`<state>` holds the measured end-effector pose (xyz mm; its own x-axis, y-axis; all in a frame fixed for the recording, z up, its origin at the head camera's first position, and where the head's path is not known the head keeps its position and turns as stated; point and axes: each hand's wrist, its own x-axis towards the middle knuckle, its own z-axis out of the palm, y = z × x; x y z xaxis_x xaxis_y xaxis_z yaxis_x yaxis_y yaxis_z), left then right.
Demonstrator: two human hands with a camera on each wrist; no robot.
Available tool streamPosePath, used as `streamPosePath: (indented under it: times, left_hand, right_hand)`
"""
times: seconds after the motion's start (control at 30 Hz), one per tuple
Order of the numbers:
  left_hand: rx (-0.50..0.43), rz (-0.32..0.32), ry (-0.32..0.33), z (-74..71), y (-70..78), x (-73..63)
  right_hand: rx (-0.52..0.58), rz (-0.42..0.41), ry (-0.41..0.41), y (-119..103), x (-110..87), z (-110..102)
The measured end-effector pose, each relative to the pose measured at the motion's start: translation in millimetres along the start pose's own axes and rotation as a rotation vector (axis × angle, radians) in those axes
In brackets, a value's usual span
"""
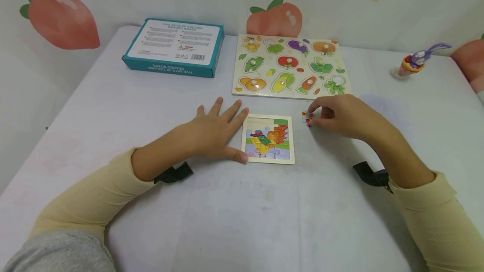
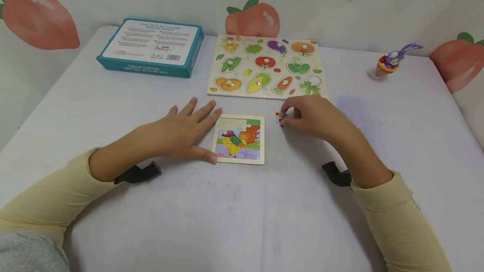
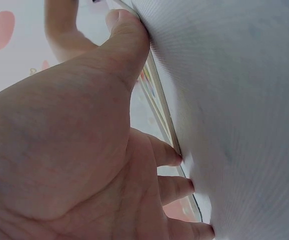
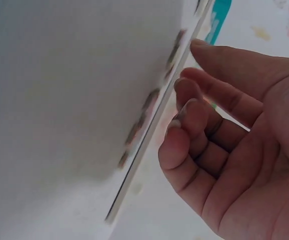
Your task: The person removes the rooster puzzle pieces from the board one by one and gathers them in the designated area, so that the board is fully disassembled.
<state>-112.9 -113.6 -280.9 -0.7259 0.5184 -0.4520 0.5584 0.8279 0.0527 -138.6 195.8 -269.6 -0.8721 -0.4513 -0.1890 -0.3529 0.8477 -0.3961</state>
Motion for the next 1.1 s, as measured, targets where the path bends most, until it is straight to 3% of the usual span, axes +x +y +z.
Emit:
streamPosePath:
  times: [0.3, 0.53, 1.1]
  left_hand:
    - [-0.002, -0.004, -0.004, 0.8, -0.5, 0.9]
    - [-0.010, -0.008, -0.008, -0.6, -0.9, -0.1]
    - [-0.008, -0.003, -0.006, -2.8, 0.4, -1.5]
  right_hand:
    - [0.019, -0.079, -0.076, -37.8, 5.6, 9.3]
    - [0.022, 0.001, -0.143, -59.7, 13.7, 18.9]
    - [0.010, -0.016, -0.102, -62.7, 9.1, 20.2]
